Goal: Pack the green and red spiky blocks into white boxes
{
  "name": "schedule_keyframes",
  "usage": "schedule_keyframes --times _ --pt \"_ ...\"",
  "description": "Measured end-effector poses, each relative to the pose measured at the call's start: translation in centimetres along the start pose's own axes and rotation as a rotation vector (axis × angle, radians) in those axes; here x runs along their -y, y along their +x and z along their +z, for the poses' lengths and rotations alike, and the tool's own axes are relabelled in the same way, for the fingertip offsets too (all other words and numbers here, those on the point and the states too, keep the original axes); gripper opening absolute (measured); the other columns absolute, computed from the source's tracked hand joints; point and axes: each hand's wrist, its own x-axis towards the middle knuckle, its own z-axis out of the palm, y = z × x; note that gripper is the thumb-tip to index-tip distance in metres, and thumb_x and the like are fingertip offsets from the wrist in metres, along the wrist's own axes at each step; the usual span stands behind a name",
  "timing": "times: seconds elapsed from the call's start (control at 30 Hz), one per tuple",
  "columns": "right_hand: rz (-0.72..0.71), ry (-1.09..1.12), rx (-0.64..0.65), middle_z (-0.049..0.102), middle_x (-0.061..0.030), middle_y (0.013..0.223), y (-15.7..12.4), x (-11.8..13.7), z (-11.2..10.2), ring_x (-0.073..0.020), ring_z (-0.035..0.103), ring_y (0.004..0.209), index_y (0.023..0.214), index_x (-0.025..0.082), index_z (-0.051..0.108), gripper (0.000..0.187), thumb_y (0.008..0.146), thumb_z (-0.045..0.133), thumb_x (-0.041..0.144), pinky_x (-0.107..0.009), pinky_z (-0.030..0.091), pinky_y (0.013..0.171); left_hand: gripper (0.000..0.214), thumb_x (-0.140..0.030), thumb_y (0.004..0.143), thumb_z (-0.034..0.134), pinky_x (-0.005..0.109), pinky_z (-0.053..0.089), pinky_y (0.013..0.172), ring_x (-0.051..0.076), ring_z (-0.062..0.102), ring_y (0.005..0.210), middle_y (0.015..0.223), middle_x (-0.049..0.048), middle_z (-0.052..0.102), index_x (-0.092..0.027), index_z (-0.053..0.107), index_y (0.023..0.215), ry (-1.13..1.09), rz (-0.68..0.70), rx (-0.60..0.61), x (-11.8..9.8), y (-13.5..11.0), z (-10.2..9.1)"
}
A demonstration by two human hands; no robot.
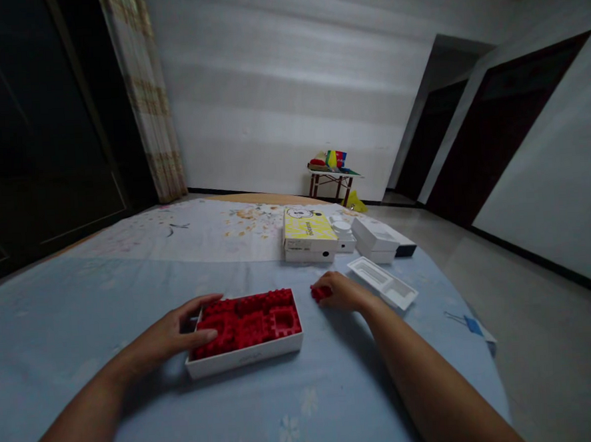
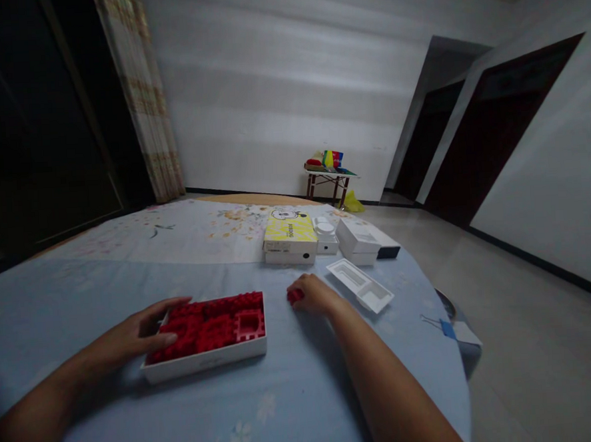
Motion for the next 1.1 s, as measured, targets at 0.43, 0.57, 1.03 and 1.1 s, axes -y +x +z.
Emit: schedule_keyframes --times 0.43,0.57,1.03,1.1 --pt "-0.021 0.064 0.063 0.067 -0.0055 0.089 0.0 -0.1 -0.2 -0.017 0.058 0.079 0.098 0.02 0.068 0.031 0.07 0.063 0.032 -0.024 0.041 0.073 0.054 -0.037 0.063 0.069 0.044 0.036 0.1 0.028 0.052 0.113 0.121 0.0062 0.059 -0.03 0.056 0.116 -0.034 -0.008 -0.048 -1.0 -0.6 0.5" --pt "-0.031 0.015 0.069 0.062 -0.0081 0.104 -0.4 0.0 -0.2 -0.0212 0.055 0.093 0.105 0.02 0.065 0.049 0.059 0.072 0.034 -0.027 0.04 0.08 0.051 -0.04 0.067 0.065 0.042 0.032 0.103 0.026 0.052 0.113 0.12 0.0048 0.06 -0.029 0.056 0.116 -0.04 -0.007 -0.112 -1.1 -0.7 0.7" --pt "0.188 -0.036 -0.264 0.069 -0.0068 0.081 0.3 -0.1 0.0 -0.0166 0.06 0.072 0.084 0.018 0.069 0.031 0.085 0.043 0.035 -0.024 0.04 0.063 0.05 -0.047 0.066 0.064 0.038 0.039 0.099 0.025 0.056 0.108 0.117 0.0071 0.062 -0.023 0.059 0.11 -0.029 0.009 -0.28 -0.5 -0.3 0.1" --pt "0.153 -0.013 -0.338 0.069 -0.0067 0.085 0.2 0.2 -0.2 -0.0178 0.061 0.075 0.088 0.019 0.069 0.028 0.084 0.045 0.034 -0.026 0.042 0.066 0.049 -0.048 0.067 0.062 0.037 0.038 0.1 0.024 0.056 0.107 0.116 0.0068 0.063 -0.023 0.059 0.108 -0.022 0.004 -0.314 -0.5 -0.3 0.1"
